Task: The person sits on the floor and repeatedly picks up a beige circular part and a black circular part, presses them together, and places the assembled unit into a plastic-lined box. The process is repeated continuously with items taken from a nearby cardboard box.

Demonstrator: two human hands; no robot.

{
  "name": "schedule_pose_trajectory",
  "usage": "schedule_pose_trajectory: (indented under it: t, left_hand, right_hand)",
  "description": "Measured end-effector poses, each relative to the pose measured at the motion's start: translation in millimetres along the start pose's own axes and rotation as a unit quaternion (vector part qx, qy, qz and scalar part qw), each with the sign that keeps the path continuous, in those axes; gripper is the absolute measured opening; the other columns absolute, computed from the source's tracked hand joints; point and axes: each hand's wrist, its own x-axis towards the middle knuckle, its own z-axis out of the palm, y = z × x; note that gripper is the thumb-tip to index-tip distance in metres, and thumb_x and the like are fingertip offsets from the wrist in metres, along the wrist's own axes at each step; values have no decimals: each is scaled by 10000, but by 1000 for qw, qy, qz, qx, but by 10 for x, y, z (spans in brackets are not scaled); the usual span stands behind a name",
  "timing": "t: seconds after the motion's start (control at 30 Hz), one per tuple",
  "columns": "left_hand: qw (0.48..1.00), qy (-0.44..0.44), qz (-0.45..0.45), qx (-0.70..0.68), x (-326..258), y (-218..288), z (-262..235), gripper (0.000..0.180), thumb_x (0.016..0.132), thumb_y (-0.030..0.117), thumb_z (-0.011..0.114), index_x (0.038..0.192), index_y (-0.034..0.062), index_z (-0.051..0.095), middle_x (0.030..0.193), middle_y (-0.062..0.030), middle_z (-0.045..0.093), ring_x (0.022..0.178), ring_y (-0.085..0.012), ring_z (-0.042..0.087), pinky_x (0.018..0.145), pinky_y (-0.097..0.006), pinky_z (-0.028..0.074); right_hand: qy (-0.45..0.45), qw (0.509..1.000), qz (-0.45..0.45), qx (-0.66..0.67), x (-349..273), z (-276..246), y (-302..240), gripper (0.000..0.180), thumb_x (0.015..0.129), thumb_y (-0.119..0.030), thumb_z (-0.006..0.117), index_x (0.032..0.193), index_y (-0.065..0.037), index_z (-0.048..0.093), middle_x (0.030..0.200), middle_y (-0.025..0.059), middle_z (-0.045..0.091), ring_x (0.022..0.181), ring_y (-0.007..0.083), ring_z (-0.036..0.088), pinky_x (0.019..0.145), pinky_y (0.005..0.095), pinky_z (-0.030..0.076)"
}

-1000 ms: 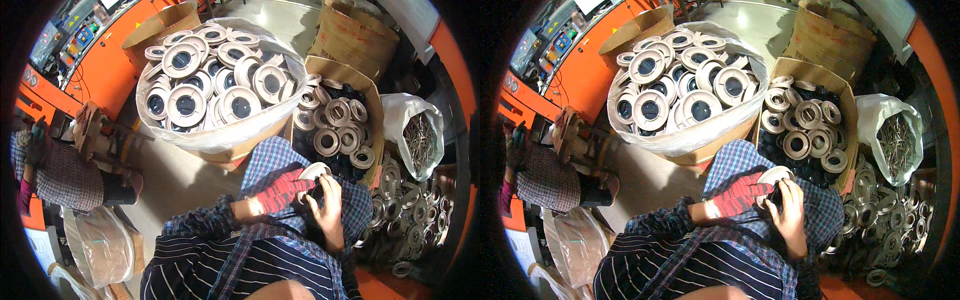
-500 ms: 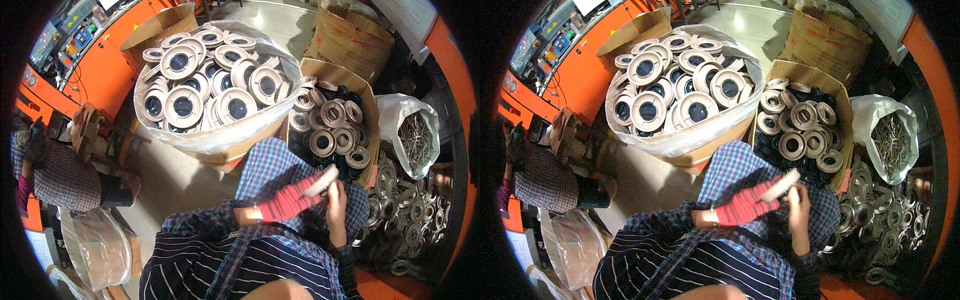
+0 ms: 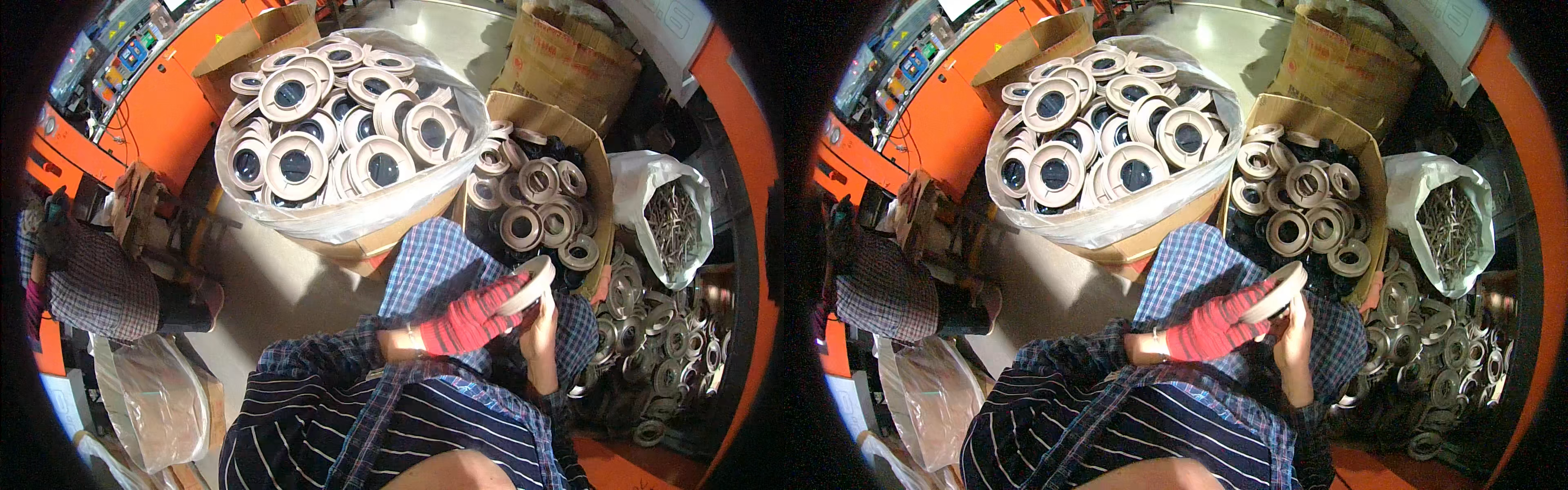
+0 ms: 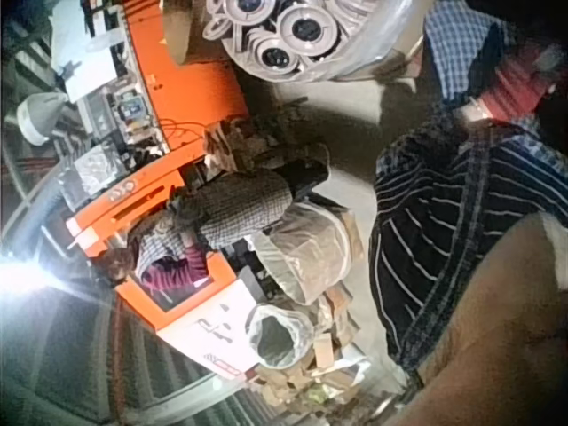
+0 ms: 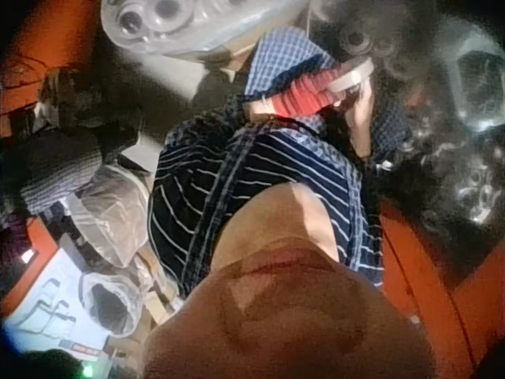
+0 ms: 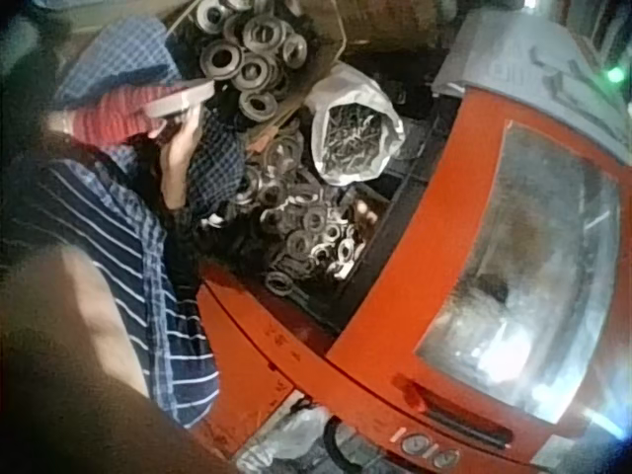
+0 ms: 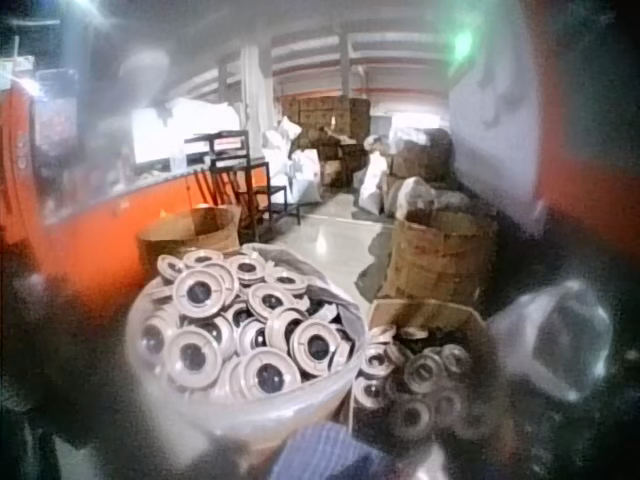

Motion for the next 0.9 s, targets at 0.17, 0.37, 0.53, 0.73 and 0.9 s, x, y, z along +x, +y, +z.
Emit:
schedule_pose_trajectory:
  t: [0.17,0.37,0.53,0.73,0.9]
  left_hand:
    - [963,34,-190,-187,-33,2,-24,560,981,244,652,1457,14,467,1407,-163,554,1281,-198,526,1057,-309,425]
    - [819,165,-379,-399,-120,-283,2,259,980,263,655,1161,82,697,1050,-12,690,964,-89,610,809,-257,498]
    - [969,53,-216,-109,-344,-415,-59,269,998,223,622,1200,55,679,1056,-37,696,967,-106,626,838,-266,514]
    - [856,140,-364,-340,-251,-269,-86,314,1014,192,590,1292,50,620,1151,-37,684,1096,-115,612,925,-271,503]
    - [978,36,-202,33,-24,-154,-60,507,971,232,605,1422,36,483,1362,-176,587,1213,-364,583,1018,-396,473]
  right_hand:
    - [44,913,-173,-368,-1,71,48,405,874,-188,742,1173,9,553,1041,98,614,895,191,598,818,312,500]
    - [11,757,-336,-561,31,216,140,509,718,-254,834,1103,-17,600,966,164,598,858,333,663,749,398,546]
    - [-149,708,-399,-563,39,153,-8,481,688,-332,859,990,-26,643,866,143,612,667,293,663,603,366,555]
    - [-82,743,-365,-554,158,120,119,518,697,-292,866,1062,-18,623,956,144,620,818,293,687,730,359,561]
    - [64,976,-96,-185,267,89,407,338,920,-227,694,1154,-20,567,1019,73,638,909,169,636,754,302,533]
